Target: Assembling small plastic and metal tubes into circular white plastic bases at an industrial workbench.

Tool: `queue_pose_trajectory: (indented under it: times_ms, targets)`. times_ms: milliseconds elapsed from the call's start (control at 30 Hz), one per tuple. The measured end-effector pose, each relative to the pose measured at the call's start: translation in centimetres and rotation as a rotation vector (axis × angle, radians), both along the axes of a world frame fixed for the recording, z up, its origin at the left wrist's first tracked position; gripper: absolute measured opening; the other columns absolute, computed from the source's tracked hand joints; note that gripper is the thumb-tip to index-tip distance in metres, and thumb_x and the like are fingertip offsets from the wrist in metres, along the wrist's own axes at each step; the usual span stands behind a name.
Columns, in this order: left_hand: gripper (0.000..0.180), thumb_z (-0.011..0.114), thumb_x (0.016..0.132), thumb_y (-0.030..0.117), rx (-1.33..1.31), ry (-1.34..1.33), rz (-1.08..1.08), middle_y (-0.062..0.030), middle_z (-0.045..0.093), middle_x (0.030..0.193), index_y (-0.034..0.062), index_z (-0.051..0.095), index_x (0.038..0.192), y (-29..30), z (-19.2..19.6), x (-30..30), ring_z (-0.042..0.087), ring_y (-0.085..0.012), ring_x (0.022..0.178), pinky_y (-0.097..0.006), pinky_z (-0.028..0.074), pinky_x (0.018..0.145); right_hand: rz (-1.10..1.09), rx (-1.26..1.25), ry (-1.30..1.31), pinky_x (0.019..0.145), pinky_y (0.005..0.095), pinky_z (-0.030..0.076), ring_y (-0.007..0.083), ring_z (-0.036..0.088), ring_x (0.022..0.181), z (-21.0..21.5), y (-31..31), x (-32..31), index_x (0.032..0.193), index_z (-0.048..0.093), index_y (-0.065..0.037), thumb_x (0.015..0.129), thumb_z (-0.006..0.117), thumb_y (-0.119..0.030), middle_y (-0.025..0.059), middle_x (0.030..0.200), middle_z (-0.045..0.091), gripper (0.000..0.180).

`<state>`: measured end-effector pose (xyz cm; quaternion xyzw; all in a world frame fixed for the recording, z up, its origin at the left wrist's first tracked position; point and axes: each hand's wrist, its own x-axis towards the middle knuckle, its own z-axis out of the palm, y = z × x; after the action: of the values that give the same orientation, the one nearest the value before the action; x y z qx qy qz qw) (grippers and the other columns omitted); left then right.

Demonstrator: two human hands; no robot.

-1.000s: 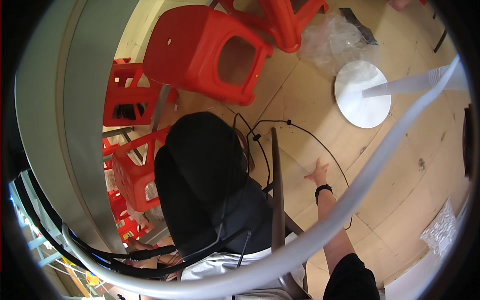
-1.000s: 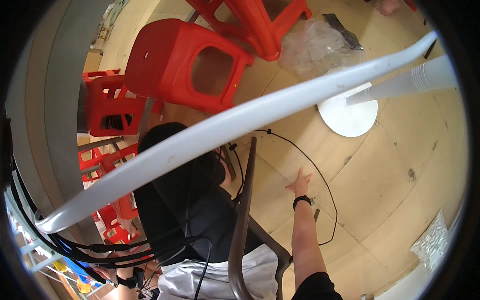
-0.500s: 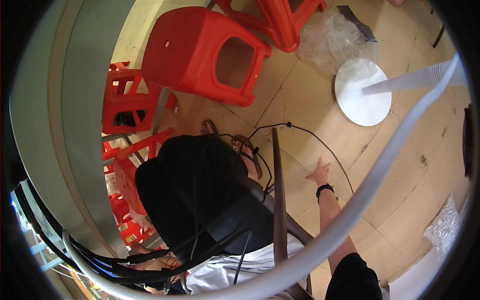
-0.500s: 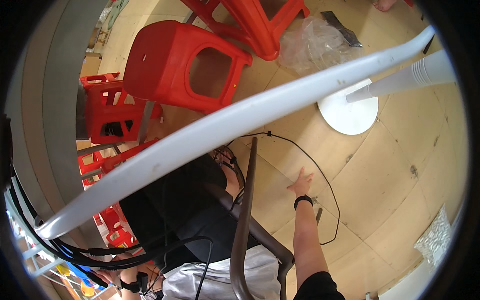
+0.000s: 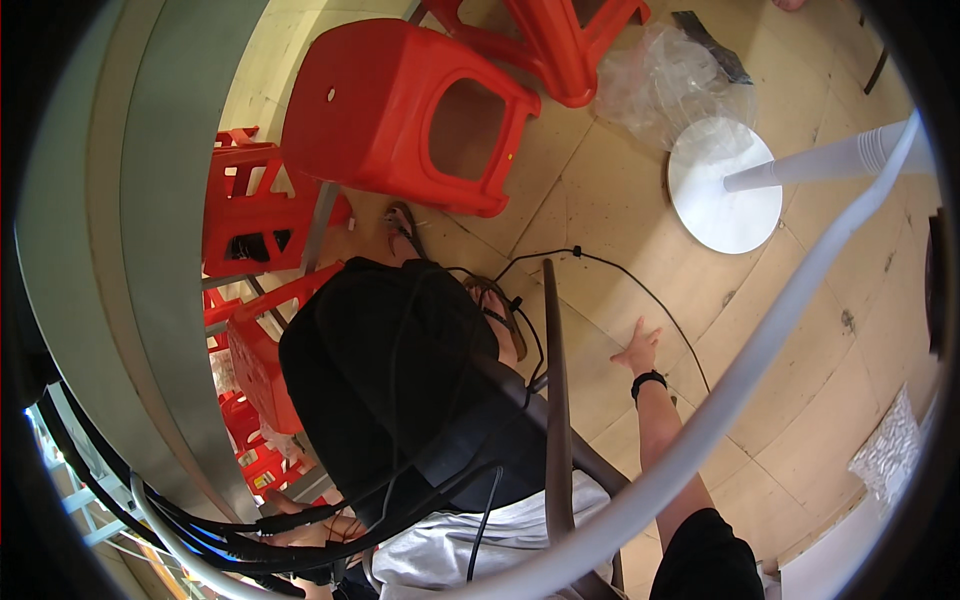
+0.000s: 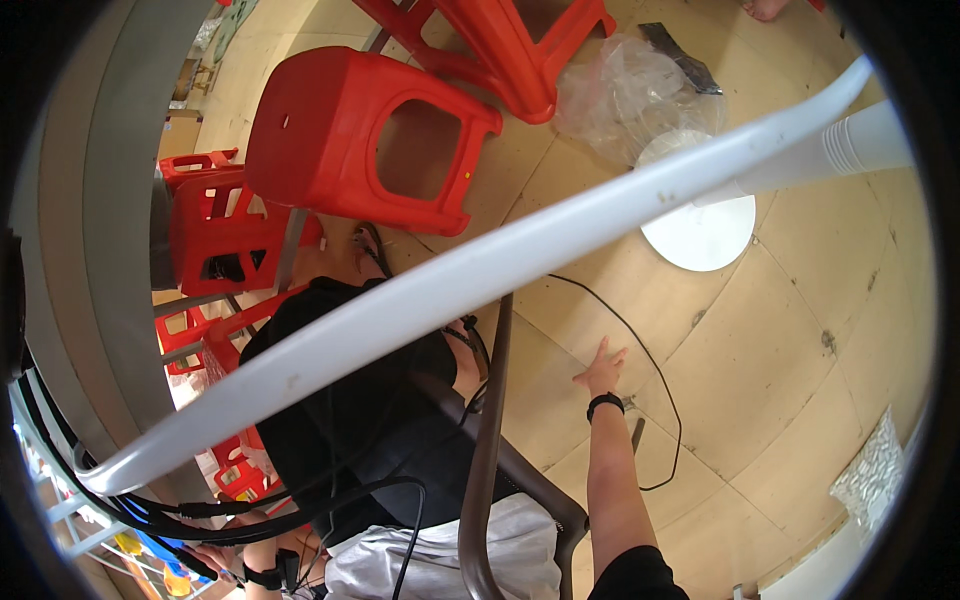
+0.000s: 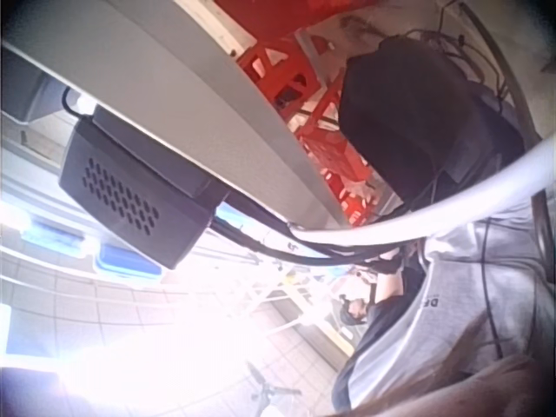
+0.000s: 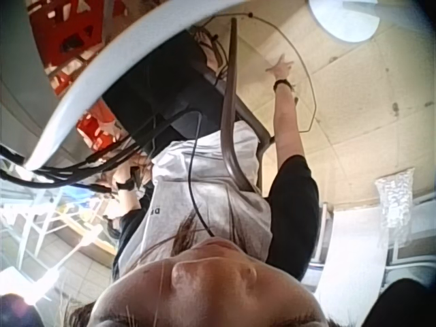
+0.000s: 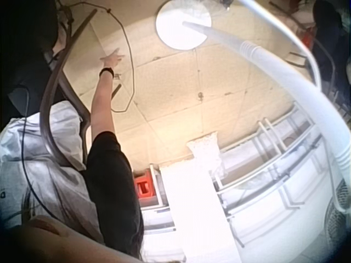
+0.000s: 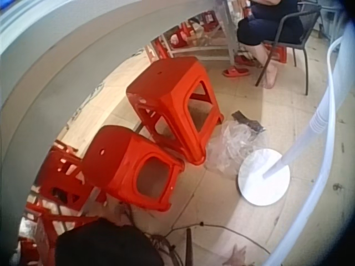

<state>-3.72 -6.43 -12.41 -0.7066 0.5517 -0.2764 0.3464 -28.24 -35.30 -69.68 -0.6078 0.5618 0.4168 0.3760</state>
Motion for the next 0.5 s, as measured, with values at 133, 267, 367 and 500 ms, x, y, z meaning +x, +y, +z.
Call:
queue_pose_trajectory:
  times_ms: [133, 267, 367, 500]
  targets:
    - [0.035, 0.072, 0.072, 0.019, -0.007, 0.018, 0.004, -0.0154, 0.036, 0.118, 0.0130, 0.056, 0.102, -0.5, -0.4, -0.2, 0.031, -0.0461, 0.119, -0.058, 0.029, 0.100, -0.002, 0.002, -0.015, 0.108, 0.0398, 0.037, 0.0425, 0.020, 0.140, 0.1, -0.1, -0.1, 0.150, -0.009, -0.026, 0.061, 0.084, -0.034, 0.0314, 0.152, -0.007, 0.129]
    - [0.035, 0.073, 0.071, 0.019, -0.012, 0.038, 0.013, -0.0154, 0.037, 0.117, 0.0131, 0.056, 0.102, -1.0, -0.9, -0.6, 0.031, -0.0461, 0.118, -0.058, 0.029, 0.100, 0.003, 0.011, -0.004, 0.109, 0.0392, 0.035, 0.0433, 0.020, 0.139, 0.2, -0.2, -0.1, 0.150, -0.009, -0.025, 0.061, 0.084, -0.034, 0.0320, 0.151, -0.006, 0.129]
    - [0.035, 0.073, 0.071, 0.020, -0.011, 0.051, 0.019, -0.0154, 0.037, 0.117, 0.0132, 0.056, 0.102, -1.3, -1.1, -0.9, 0.031, -0.0461, 0.118, -0.058, 0.029, 0.099, 0.005, 0.016, 0.002, 0.110, 0.0390, 0.034, 0.0432, 0.019, 0.140, 0.4, -0.1, 0.0, 0.150, -0.009, -0.024, 0.061, 0.084, -0.034, 0.0320, 0.151, -0.006, 0.129]
    - [0.035, 0.073, 0.071, 0.020, -0.012, 0.070, 0.025, -0.0153, 0.037, 0.117, 0.0133, 0.056, 0.102, -1.6, -1.5, -1.2, 0.031, -0.0460, 0.118, -0.058, 0.029, 0.099, 0.011, 0.025, -0.001, 0.109, 0.0395, 0.034, 0.0425, 0.017, 0.141, 0.2, 0.0, 0.0, 0.150, -0.009, -0.024, 0.062, 0.084, -0.033, 0.0321, 0.151, -0.006, 0.129]
